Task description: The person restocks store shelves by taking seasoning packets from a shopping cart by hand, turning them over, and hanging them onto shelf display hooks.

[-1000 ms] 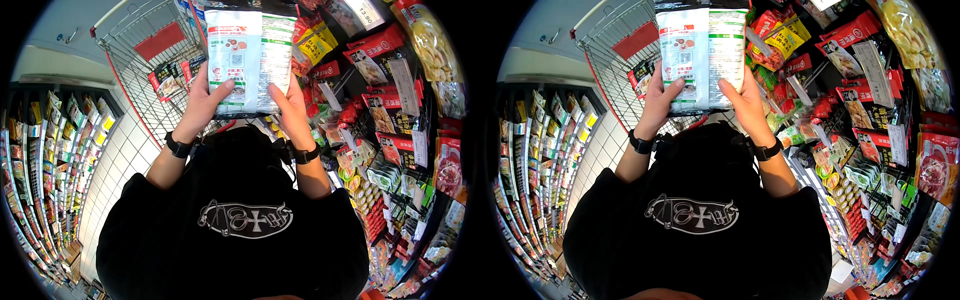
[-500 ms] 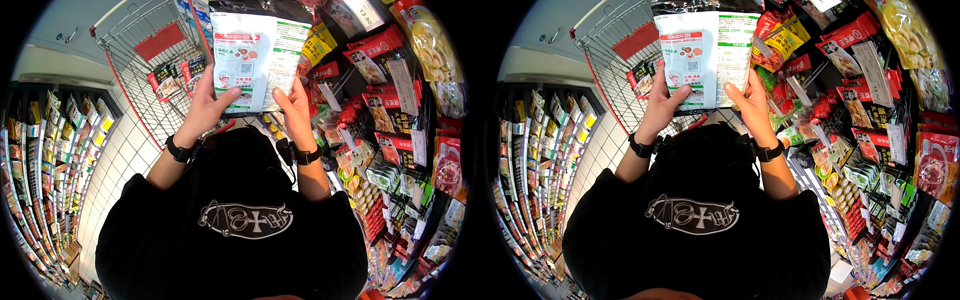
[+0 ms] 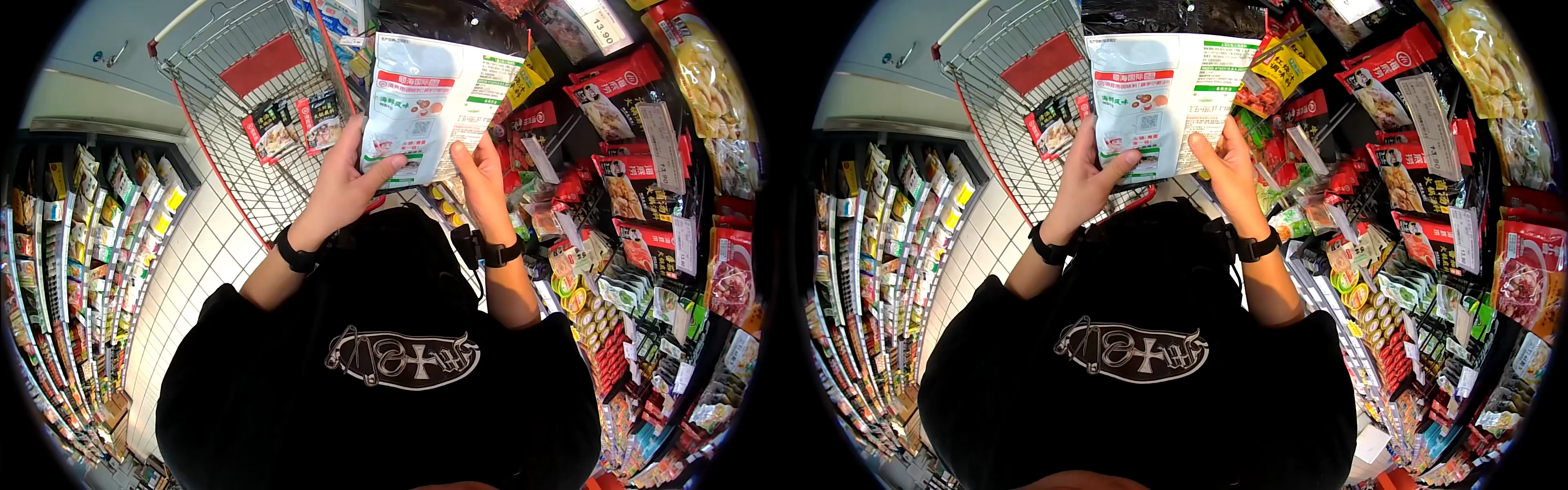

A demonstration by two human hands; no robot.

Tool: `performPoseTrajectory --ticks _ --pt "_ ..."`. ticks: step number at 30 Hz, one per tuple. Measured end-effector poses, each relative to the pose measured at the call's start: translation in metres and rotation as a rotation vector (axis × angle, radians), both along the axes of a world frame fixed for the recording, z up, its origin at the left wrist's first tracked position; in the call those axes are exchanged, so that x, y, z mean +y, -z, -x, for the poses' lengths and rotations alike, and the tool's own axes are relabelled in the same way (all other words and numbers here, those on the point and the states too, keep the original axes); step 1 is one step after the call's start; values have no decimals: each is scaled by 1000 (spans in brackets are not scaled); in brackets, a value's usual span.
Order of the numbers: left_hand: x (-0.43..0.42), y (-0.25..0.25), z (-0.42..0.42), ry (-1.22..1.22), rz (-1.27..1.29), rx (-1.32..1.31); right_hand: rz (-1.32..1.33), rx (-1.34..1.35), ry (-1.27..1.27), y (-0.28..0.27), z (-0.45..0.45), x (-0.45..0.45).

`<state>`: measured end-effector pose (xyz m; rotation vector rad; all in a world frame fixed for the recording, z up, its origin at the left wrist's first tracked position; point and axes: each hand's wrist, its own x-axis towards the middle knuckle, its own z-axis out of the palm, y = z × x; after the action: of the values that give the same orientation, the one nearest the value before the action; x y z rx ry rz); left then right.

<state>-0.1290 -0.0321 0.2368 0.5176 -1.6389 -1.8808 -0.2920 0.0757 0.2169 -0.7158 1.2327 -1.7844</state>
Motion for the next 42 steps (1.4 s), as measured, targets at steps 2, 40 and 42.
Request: performPoseTrajectory --ticks 2,40,42 --pt "2 0 1 -32 36 -19 -8 15 -1 1 1 0" --pt "21 0 11 -81 693 -370 -72 175 -220 12 -7 1" --pt "22 1 16 -71 768 -320 -146 244 -223 5 -9 2"
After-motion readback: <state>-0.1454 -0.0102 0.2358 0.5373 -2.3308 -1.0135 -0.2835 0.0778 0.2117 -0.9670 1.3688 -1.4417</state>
